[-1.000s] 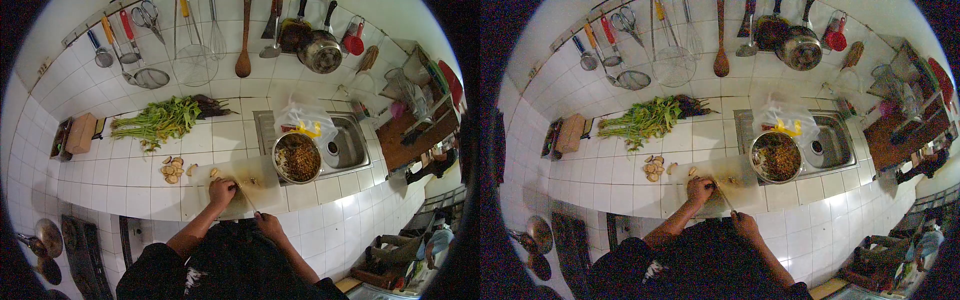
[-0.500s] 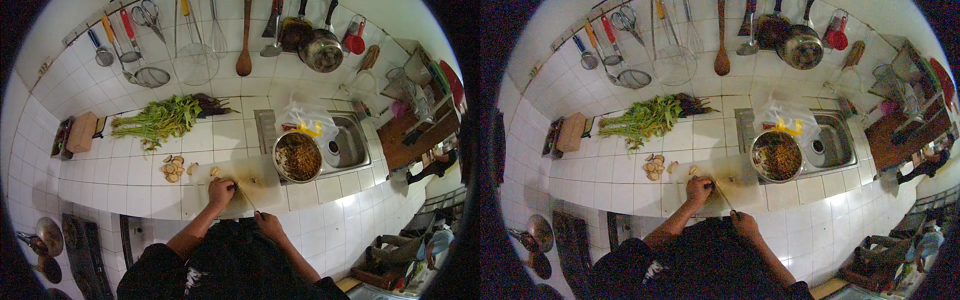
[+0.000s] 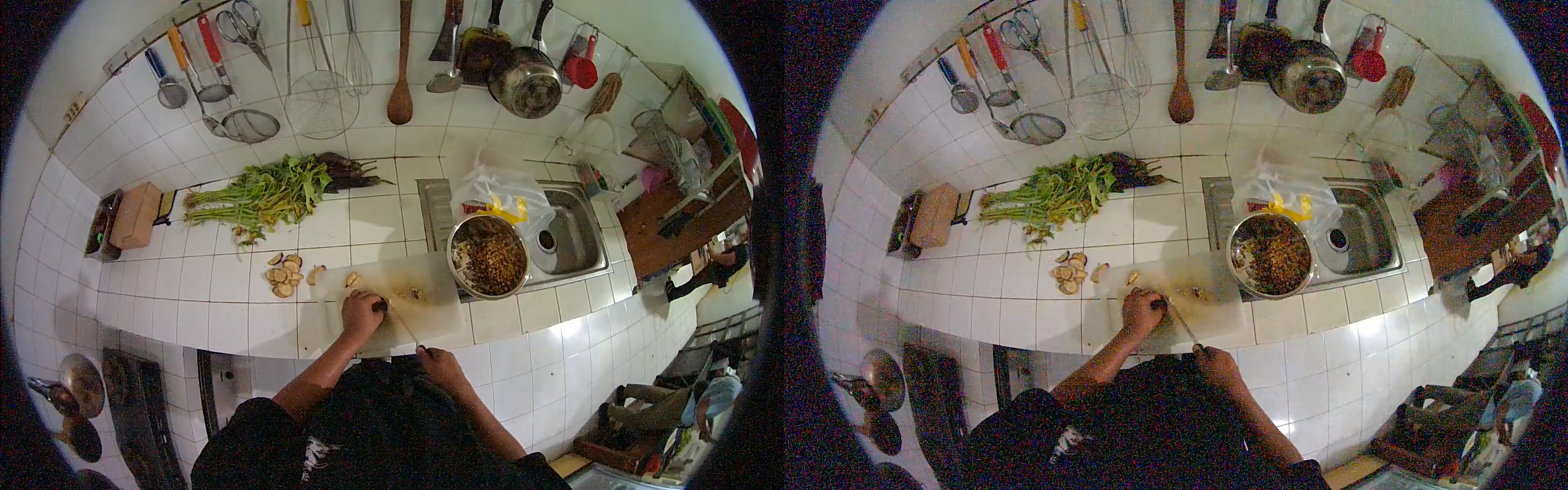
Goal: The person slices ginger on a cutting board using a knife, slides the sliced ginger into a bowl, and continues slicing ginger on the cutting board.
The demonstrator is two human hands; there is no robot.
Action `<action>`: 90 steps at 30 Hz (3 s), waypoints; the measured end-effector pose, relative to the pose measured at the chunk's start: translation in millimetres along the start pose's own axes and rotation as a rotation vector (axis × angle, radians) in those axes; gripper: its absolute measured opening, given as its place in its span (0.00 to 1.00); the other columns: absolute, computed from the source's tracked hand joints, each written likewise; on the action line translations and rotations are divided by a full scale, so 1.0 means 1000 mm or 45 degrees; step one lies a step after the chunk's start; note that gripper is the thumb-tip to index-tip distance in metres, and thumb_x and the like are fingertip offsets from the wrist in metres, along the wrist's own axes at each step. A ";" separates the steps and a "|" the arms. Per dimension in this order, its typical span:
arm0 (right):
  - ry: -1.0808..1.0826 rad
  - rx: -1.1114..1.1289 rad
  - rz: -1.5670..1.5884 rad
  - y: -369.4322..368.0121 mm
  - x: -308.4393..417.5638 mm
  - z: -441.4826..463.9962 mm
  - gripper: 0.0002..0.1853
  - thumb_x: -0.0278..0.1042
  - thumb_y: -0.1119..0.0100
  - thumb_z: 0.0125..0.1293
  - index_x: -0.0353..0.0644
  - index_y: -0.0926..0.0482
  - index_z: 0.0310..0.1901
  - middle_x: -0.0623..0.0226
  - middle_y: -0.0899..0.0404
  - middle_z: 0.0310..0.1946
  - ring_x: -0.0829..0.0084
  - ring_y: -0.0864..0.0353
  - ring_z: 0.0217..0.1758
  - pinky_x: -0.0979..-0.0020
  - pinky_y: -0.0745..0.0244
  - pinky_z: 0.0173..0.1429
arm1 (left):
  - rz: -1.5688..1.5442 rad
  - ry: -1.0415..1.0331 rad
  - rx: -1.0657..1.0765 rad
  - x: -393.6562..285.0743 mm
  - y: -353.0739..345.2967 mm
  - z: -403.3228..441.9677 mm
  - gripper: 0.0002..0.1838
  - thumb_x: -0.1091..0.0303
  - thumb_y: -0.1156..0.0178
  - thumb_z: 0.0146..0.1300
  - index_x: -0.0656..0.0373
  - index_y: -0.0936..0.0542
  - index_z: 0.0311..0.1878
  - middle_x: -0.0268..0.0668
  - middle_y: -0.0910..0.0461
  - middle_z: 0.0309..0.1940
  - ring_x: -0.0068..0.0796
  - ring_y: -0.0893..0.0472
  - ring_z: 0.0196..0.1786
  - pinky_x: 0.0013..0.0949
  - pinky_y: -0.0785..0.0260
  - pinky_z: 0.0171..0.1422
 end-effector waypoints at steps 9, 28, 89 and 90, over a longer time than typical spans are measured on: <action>-0.036 -0.101 -0.083 0.000 0.009 0.002 0.30 0.57 0.55 0.73 0.31 0.19 0.40 0.35 0.20 0.37 0.36 0.21 0.46 0.47 0.28 0.52 | -0.056 0.057 -0.019 0.002 -0.001 0.000 0.08 0.66 0.31 0.43 0.54 0.15 0.29 0.35 0.17 0.29 0.41 0.21 0.39 0.43 0.27 0.45; 0.027 -0.063 -0.075 -0.007 0.021 -0.001 0.32 0.59 0.62 0.74 0.33 0.20 0.42 0.38 0.19 0.40 0.37 0.22 0.48 0.44 0.28 0.53 | -0.008 -0.049 -0.036 -0.006 0.008 -0.004 0.09 0.69 0.33 0.43 0.56 0.14 0.32 0.35 0.16 0.32 0.43 0.21 0.41 0.44 0.28 0.48; -0.238 -0.264 -0.090 0.006 -0.007 -0.028 0.28 0.61 0.50 0.69 0.40 0.16 0.43 0.45 0.17 0.37 0.45 0.17 0.45 0.53 0.24 0.50 | 0.060 0.117 -0.027 -0.024 0.017 0.011 0.23 0.51 0.24 0.44 0.43 0.19 0.45 0.36 0.27 0.49 0.45 0.30 0.57 0.51 0.38 0.60; -0.236 -0.265 -0.084 0.008 -0.012 -0.025 0.28 0.61 0.50 0.69 0.40 0.16 0.43 0.45 0.17 0.37 0.45 0.17 0.45 0.53 0.24 0.50 | 0.033 0.109 -0.039 -0.022 0.018 0.007 0.23 0.52 0.24 0.44 0.43 0.19 0.44 0.36 0.27 0.48 0.45 0.30 0.56 0.51 0.38 0.60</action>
Point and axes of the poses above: each hand's wrist, its own z-axis towards the middle knuckle, its own y-axis out of the back of the hand, x = y × z, the point moved 1 cm from there along z, towards the middle knuckle
